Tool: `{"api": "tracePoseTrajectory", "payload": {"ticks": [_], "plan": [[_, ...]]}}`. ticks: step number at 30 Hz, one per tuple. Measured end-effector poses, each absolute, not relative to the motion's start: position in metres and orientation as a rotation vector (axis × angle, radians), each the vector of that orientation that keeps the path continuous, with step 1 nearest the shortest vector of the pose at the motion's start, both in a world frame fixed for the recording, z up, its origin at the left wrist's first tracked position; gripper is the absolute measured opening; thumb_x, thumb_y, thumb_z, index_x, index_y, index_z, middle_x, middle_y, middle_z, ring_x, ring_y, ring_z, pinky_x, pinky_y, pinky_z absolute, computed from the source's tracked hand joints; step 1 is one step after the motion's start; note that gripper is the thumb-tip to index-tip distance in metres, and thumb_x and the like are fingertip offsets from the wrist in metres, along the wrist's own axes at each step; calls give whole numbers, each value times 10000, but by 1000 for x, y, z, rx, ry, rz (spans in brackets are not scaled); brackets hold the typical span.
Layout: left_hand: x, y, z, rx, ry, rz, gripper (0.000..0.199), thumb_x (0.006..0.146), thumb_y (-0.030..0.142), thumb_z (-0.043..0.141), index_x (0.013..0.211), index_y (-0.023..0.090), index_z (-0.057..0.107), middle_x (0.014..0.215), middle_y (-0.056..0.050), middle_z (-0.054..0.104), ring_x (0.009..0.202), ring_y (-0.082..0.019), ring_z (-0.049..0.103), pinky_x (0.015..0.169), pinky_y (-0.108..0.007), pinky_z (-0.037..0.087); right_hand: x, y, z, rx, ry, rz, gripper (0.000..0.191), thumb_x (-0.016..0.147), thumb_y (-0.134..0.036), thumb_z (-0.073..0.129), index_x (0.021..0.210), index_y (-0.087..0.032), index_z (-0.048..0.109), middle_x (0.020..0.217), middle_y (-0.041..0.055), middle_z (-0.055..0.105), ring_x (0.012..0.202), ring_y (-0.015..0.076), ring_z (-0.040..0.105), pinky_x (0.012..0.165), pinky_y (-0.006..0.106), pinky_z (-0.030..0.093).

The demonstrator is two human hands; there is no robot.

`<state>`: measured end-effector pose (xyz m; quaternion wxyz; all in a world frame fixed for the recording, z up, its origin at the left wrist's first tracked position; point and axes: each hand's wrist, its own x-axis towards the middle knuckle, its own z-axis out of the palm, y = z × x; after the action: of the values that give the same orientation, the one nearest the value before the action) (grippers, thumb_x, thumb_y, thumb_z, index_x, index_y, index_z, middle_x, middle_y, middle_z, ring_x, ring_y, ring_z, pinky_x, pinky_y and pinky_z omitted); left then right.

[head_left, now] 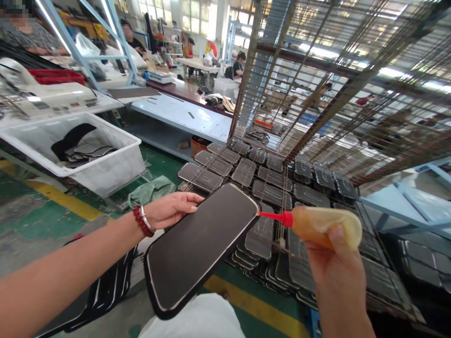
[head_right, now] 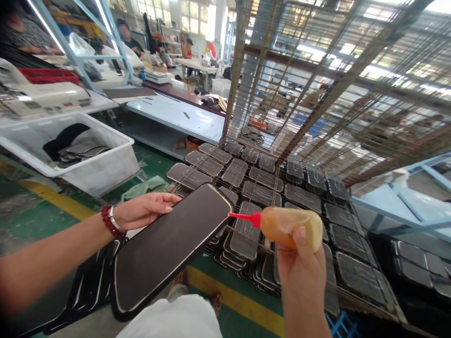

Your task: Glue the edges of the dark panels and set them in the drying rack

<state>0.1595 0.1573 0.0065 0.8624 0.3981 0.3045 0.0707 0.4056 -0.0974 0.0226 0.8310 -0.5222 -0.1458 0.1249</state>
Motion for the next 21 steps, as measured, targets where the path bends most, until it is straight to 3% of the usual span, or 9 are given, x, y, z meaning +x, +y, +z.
{"api": "tracePoseTrajectory", "payload": {"ticks": [9,21], "plan": [[168,158,-2,804,642,171,315,652,37,793,943,114,702,934,-104,745,772,-184,720,724,-280,581,410,-86,14,-1116,-285,241,371,798,-337,753,1119,-198,628,1124,42,642,1041,230,632,921,412,548],[175,163,-10,777,645,173,324,655,17,772,958,103,696,940,-124,744,774,-203,723,731,-307,589,399,-85,6,-1137,-238,313,372,788,-330,766,1111,-212,625,1078,18,643,988,187,634,865,336,564]]}}
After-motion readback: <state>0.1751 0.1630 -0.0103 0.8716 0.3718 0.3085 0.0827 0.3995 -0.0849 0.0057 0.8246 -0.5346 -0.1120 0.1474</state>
